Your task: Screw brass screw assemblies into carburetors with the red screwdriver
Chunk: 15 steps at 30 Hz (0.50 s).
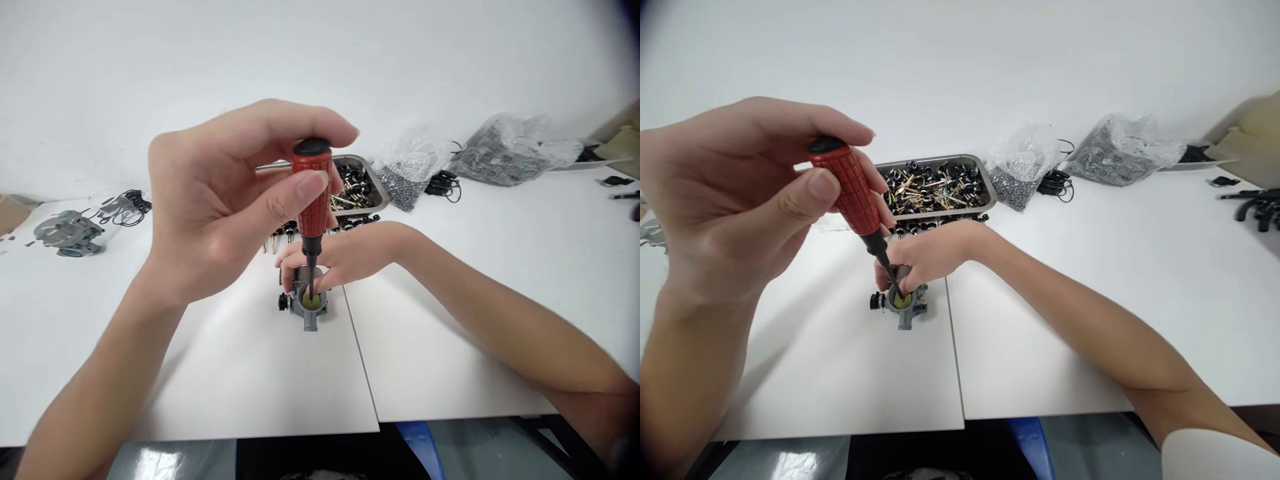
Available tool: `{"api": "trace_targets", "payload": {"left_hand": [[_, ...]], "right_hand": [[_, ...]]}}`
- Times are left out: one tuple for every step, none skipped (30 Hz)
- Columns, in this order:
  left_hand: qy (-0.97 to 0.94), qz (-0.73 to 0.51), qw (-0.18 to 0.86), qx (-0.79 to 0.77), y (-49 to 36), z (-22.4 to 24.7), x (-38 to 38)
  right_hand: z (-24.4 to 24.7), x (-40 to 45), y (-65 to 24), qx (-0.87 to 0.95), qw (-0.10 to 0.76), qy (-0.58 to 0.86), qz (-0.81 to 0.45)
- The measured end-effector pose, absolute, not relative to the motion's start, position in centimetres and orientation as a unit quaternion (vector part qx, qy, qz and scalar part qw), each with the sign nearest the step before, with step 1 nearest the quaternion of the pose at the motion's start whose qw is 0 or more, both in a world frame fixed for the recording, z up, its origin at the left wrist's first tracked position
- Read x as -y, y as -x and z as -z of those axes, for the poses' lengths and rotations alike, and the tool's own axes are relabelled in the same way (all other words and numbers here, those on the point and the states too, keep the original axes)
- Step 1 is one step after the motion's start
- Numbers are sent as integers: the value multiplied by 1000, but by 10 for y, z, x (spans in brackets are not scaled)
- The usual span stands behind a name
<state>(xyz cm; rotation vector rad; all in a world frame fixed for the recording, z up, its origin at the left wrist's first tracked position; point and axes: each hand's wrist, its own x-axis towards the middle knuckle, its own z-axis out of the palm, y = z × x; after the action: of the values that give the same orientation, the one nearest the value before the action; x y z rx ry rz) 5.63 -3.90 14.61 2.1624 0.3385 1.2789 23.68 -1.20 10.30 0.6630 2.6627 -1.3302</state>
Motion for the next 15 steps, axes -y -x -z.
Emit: {"api": "trace_targets", "payload": {"left_hand": [[-814,-479,300,-133,-56,-146,39],[-816,-478,297,-129,-56,-146,38],[-819,-478,292,-126,-55,-146,38],[-821,-478,286,-124,-55,-146,39],[-823,-477,280,-125,-55,-147,39],[-823,-479,276,-129,-54,-147,40],[-823,-480,273,-132,-54,-147,41],[-824,-481,270,-130,-54,-147,42],[-824,-483,268,-124,-54,-148,43],[-826,-483,266,-121,-54,-149,45],[-827,-478,265,-130,-53,-150,46],[-829,-473,264,-141,-53,-151,48],[-831,-467,262,-149,-52,-152,50],[-836,-460,256,-158,-50,-153,51],[-847,-445,239,-166,-48,-154,53]], "right_hand": [[-103,12,-237,-874,57,-210,434],[-103,11,-237,-876,65,-205,433],[-103,11,-237,-877,68,-201,432],[-104,10,-237,-877,65,-200,433],[-104,10,-237,-876,61,-199,435],[-104,10,-237,-874,58,-199,440],[-104,10,-238,-871,55,-199,445],[-105,9,-238,-868,53,-200,451],[-105,9,-239,-865,52,-202,456],[-106,8,-240,-863,51,-205,459],[-106,8,-241,-861,50,-207,461],[-107,7,-242,-860,49,-209,462],[-108,7,-243,-861,48,-210,461],[-109,6,-244,-862,47,-210,459],[-110,6,-245,-865,44,-210,454]]}}
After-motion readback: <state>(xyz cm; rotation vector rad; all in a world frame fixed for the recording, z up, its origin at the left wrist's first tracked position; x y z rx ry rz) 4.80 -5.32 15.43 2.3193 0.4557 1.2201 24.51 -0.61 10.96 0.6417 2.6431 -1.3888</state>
